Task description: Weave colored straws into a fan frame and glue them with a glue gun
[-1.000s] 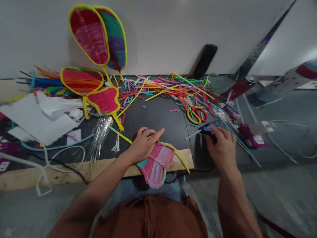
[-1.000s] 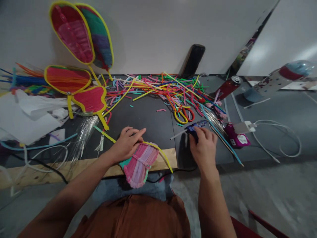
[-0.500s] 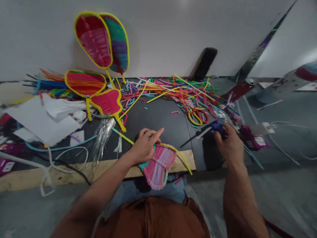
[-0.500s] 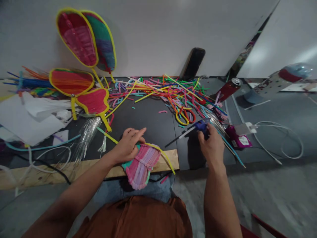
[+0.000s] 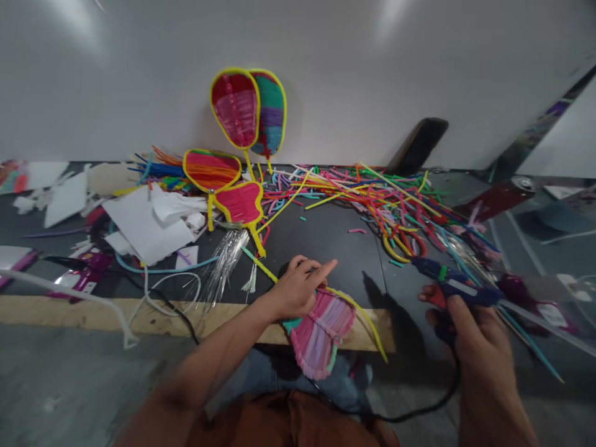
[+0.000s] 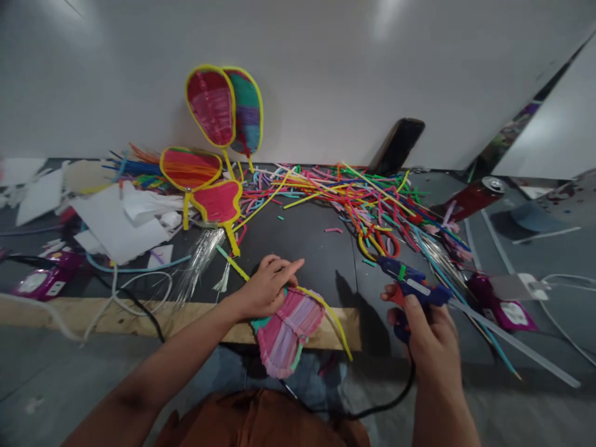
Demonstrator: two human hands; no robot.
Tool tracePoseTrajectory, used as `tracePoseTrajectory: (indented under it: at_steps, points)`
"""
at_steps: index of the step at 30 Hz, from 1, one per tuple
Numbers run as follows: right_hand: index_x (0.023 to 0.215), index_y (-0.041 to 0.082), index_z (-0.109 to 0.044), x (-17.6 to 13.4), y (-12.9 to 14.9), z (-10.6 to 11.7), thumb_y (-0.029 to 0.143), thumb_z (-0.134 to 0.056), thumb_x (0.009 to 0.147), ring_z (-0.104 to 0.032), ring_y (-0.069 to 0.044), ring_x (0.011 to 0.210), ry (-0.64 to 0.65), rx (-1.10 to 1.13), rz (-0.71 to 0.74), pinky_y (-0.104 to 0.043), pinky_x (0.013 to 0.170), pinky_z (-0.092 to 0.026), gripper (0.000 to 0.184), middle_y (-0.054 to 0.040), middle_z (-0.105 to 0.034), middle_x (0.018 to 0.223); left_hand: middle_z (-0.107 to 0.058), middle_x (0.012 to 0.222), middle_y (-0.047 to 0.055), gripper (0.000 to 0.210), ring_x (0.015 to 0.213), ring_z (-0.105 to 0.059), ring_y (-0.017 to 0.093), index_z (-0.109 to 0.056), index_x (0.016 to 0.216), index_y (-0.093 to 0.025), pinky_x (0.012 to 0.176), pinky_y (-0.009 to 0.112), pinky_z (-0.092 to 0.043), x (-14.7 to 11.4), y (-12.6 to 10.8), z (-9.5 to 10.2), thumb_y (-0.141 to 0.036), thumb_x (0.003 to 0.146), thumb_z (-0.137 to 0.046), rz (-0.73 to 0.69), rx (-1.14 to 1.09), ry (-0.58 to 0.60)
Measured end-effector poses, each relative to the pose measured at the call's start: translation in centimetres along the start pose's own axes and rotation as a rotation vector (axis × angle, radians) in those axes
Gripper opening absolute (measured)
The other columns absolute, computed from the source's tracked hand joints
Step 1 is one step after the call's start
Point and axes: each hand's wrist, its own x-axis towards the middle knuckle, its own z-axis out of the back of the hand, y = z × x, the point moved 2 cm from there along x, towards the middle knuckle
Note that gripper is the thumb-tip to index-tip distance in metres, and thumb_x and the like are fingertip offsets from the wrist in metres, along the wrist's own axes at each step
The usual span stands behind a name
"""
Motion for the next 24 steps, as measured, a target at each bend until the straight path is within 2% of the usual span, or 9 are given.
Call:
tracePoseTrajectory:
  at_steps: [4, 8, 12, 15, 18, 22, 24]
  points:
    - [0.090, 0.023, -0.068, -0.6, -0.6, -0.3, 0.063, -0.061, 0.076, -0.065, -0.017, 0.056, 0.075, 0.042, -0.112, -0.027, 0.047, -0.050, 0.043, -0.0070, -0.072, 0.083, -0.067, 0.108, 0.006, 0.085, 0.112, -0.046, 0.024, -0.013, 0.150, -0.017, 0.103, 0.045, -0.024, -0.1, 0.1, -0.1, -0.005, 0.072, -0.044, -0.010, 0.002, 0.002]
    - [0.086, 0.021, -0.065, -1.5, -1.4, -0.6, 0.068, -0.062, 0.073, -0.060, -0.018, 0.045, 0.170, 0.102, -0.163, -0.027, 0.037, -0.045, 0.049, -0.0075, -0.070, 0.073, -0.067, 0.106, 0.005, 0.084, 0.111, -0.046, 0.024, -0.013, 0.149, -0.017, 0.103, 0.045, -0.023, -0.2, 0.2, -0.3, -0.005, 0.073, -0.045, -0.013, 0.011, 0.007]
    - [0.081, 0.021, -0.063, -2.5, -1.7, -1.0, 0.065, -0.058, 0.078, -0.051, -0.014, 0.038, 0.277, 0.082, -0.051, -0.027, 0.036, -0.044, 0.045, -0.0045, -0.065, 0.061, -0.067, 0.106, 0.006, 0.083, 0.110, -0.047, 0.025, -0.014, 0.149, -0.015, 0.103, 0.045, -0.023, -0.2, 0.1, -0.2, -0.005, 0.073, -0.045, -0.005, 0.016, 0.013]
    - [0.085, 0.019, -0.064, -2.9, -1.8, -0.8, 0.061, -0.054, 0.084, -0.049, -0.012, 0.040, 0.258, 0.018, 0.047, -0.024, 0.039, -0.044, 0.043, -0.0030, -0.064, 0.061, -0.067, 0.105, 0.006, 0.081, 0.109, -0.047, 0.024, -0.015, 0.148, -0.015, 0.103, 0.045, -0.024, -0.2, 0.0, -0.2, -0.005, 0.073, -0.044, 0.006, 0.016, 0.013]
    - [0.091, 0.018, -0.064, -2.9, -1.9, -0.3, 0.057, -0.051, 0.087, -0.049, -0.012, 0.041, 0.235, -0.013, 0.095, -0.023, 0.040, -0.043, 0.041, -0.0014, -0.062, 0.058, -0.067, 0.105, 0.006, 0.082, 0.110, -0.047, 0.024, -0.013, 0.149, -0.015, 0.103, 0.044, -0.025, -0.2, 0.0, -0.3, -0.005, 0.074, -0.044, 0.006, 0.023, 0.009]
    - [0.092, 0.018, -0.064, -3.2, -2.4, 0.0, 0.055, -0.047, 0.090, -0.054, -0.014, 0.046, 0.338, -0.072, 0.127, -0.024, 0.045, -0.046, 0.041, -0.0021, -0.064, 0.061, -0.067, 0.105, 0.005, 0.083, 0.110, -0.047, 0.023, -0.011, 0.149, -0.016, 0.103, 0.042, -0.025, -0.2, 0.1, -0.4, -0.005, 0.074, -0.045, 0.000, 0.039, -0.010]
    - [0.090, 0.019, -0.065, -3.4, -2.6, -0.1, 0.055, -0.046, 0.090, -0.055, -0.015, 0.047, 0.343, -0.124, 0.165, -0.024, 0.047, -0.047, 0.040, -0.0023, -0.065, 0.062, -0.067, 0.105, 0.004, 0.084, 0.109, -0.047, 0.023, -0.009, 0.150, -0.016, 0.103, 0.042, -0.025, -0.2, 0.1, -0.3, -0.005, 0.074, -0.045, -0.002, 0.028, -0.008]
